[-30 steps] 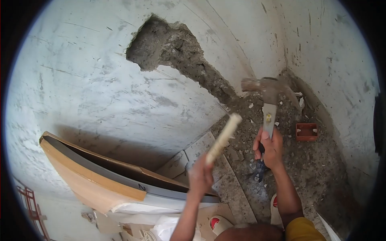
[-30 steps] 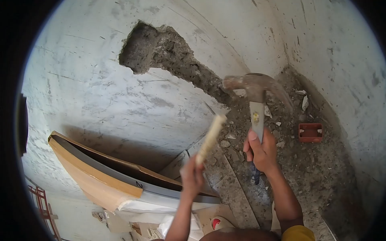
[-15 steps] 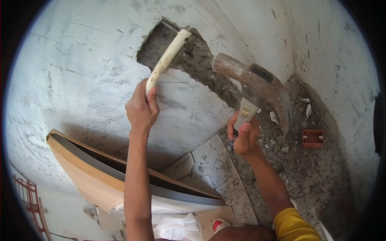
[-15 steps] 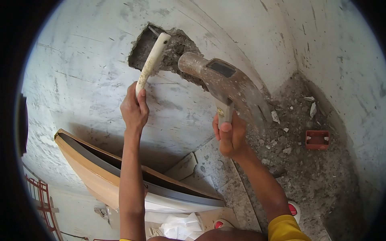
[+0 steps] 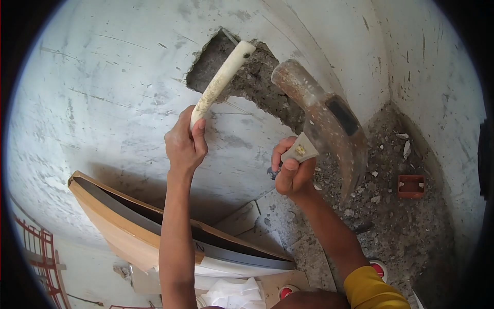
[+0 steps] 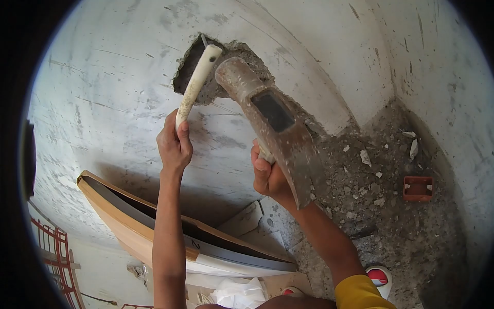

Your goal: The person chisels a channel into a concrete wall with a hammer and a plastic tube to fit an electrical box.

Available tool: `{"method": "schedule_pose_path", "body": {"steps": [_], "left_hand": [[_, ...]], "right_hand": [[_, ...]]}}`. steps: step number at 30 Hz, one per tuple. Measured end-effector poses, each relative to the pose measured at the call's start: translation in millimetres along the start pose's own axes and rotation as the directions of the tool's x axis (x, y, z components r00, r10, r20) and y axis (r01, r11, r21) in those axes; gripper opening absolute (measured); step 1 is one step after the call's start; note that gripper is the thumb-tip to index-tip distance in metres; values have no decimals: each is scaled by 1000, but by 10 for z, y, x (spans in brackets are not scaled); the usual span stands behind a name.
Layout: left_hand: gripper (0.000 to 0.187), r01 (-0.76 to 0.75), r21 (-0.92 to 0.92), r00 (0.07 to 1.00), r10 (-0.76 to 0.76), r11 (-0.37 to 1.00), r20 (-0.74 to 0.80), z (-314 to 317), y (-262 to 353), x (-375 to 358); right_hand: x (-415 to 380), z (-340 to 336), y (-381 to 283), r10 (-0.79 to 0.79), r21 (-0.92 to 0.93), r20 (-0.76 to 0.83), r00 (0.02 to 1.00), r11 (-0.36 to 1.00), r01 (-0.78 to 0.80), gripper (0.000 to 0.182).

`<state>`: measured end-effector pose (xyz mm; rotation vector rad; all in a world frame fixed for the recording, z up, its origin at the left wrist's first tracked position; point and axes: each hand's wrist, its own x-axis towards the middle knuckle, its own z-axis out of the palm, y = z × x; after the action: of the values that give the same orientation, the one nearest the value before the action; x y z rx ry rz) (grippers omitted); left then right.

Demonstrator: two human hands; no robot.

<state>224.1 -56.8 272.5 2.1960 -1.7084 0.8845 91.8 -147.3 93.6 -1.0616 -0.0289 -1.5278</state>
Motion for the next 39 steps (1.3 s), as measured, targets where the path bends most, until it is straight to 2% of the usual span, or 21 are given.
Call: {"method": "schedule_pose_path", "body": {"steps": [5,7,10,11,14,15,17,19,21,22,24,26,28,29,30,31,32,34,35,37,39], "left_hand": [[28,-24,39,1000,25,999,-8,5,-76,3],[28,-33,54,999,34,998,-19,-14,-89,37],[26,-117,42,991,120,992,-62,-44,-87,154],[25,-125,83,992,126,989,-12,-82,-96,206],[23,-102,63,994,99,993,53,-152,-98,216],[23,-76,19,994,74,997,75,-160,-96,199],[26,-81,53,996,78,995,52,-113,-124,163],[30,-90,88,996,87,992,33,-32,-105,112],[38,-3,-9,1000,3,1000,-11,157,40,34],[44,124,-146,992,-125,981,-2,341,123,-86],[48,171,-366,972,-217,915,-87,730,488,-269],[44,170,-612,938,-318,772,-140,1099,880,-343],[43,161,-752,896,-414,639,-161,1275,1227,-321],[40,201,-819,869,-484,537,-104,1323,1376,-295],[38,231,-874,840,-541,427,-42,1359,1505,-265],[49,218,-938,809,-588,271,18,1462,1606,-272],[49,200,-953,780,-625,227,16,1528,1673,-271],[46,176,-951,754,-656,253,-35,1601,1766,-241],[46,156,-962,730,-682,224,-40,1618,1796,-206],[51,115,-950,670,-729,290,-142,1630,1875,-128],[50,88,-971,621,-774,221,-120,1649,1941,-56]], "right_hand": [[64,75,30,-36,-11,28,999,999,36,53],[76,109,58,-55,-94,7,998,994,56,53],[120,31,33,-45,-96,13,999,994,46,51],[139,-40,4,-38,-91,21,999,995,40,51],[306,-465,3,-45,-379,231,972,916,132,47],[314,-556,247,-203,-320,197,959,911,259,33],[394,-758,268,-359,-262,168,918,881,393,30],[556,-935,26,-297,-356,323,899,842,406,29],[666,-1065,-60,-293,-376,416,861,806,456,28],[727,-1109,-98,-310,-362,463,830,789,497,28],[799,-1154,-261,-286,-393,511,810,760,517,28],[875,-1240,-466,-254,-421,586,769,715,557,28],[896,-1385,-643,-74,-539,640,765,665,516,29],[902,-1457,-727,-5,-577,665,746,631,519,30],[911,-1526,-776,13,-592,624,782,661,461,30],[969,-1547,-884,36,-597,624,781,666,446,31],[1026,-1570,-994,60,-603,624,780,671,431,31],[1157,-1538,-1221,127,-622,763,634,415,664,30],[1221,-1455,-1311,143,-600,788,599,398,694,30],[1342,-1222,-1512,56,-537,809,585,474,698,22],[1453,-1006,-1757,181,-567,819,544,400,721,23]]}}
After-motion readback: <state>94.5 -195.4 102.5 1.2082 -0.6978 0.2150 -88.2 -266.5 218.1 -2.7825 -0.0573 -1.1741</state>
